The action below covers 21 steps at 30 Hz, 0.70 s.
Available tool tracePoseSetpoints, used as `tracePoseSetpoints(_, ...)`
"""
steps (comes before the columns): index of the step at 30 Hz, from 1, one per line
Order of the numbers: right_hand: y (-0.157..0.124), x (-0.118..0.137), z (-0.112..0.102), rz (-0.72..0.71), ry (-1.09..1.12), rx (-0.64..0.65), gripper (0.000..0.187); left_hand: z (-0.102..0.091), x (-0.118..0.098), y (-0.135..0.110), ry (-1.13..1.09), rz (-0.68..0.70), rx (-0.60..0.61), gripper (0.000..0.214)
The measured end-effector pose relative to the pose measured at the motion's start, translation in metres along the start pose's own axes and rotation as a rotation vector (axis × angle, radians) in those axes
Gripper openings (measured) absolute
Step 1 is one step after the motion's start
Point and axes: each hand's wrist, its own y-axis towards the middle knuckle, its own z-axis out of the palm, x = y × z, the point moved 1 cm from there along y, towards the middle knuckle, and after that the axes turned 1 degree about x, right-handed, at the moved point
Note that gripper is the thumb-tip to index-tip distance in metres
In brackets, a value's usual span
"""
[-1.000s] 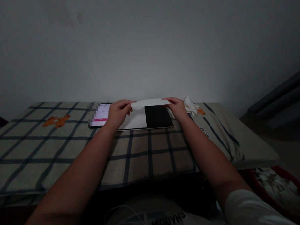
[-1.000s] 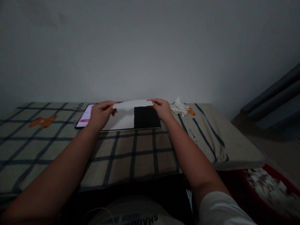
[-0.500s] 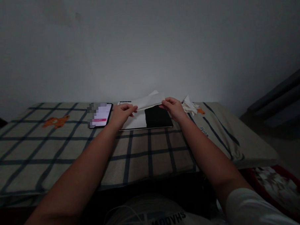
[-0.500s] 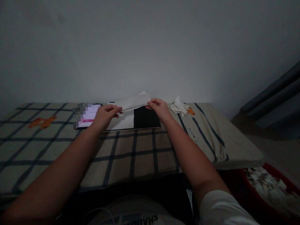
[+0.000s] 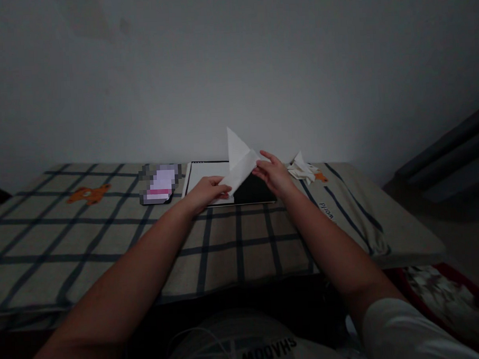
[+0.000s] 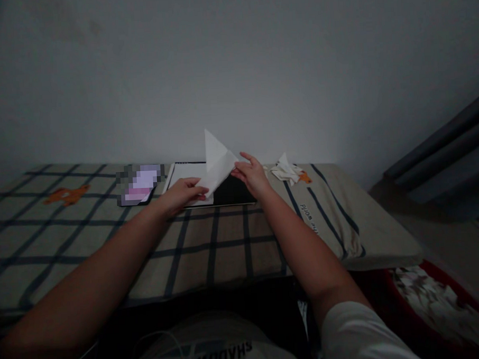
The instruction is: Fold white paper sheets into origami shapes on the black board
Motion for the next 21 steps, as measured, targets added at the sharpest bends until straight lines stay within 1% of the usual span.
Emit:
tracePoseSetpoints(2,0.0,-0.001,0.002,0.033,0.067,0.044,0.042,0.0,0.002,0.0,0.043,-0.002,-0.009,0.017)
tracePoseSetpoints(4,-0.001,-0.003,0.005,0.073,0.118,0.128,0.034,0.001,0.003,0.0,0.079,-0.014,-0.026,0.017)
tracePoseSetpoints(7,-0.004,-0.006,0.01,0.116,0.137,0.205,0.025,0.004,0.004,-0.002,0.121,-0.051,-0.012,0.018)
tracePoseSetpoints(10,-0.006,-0.008,0.014,0.124,0.126,0.185,0.019,0.009,0.003,-0.005,0.15,-0.072,0.023,0.017)
tracePoseSetpoints(12,-0.007,-0.009,0.015,0.121,0.109,0.169,0.016,0.011,0.001,-0.007,0.15,-0.057,0.02,0.021)
tracePoseSetpoints(16,-0.007,-0.01,0.019,0.12,0.083,0.17,0.015,0.011,-0.002,-0.009,0.122,-0.02,-0.028,0.034)
tracePoseSetpoints(19,-0.009,-0.011,0.022,0.131,0.083,0.188,0.016,0.009,0.0,-0.009,0.166,-0.026,-0.087,0.036)
tracePoseSetpoints(21,-0.01,-0.01,0.024,0.134,0.089,0.188,0.016,0.008,0.001,-0.008,0.173,-0.027,-0.104,0.036)
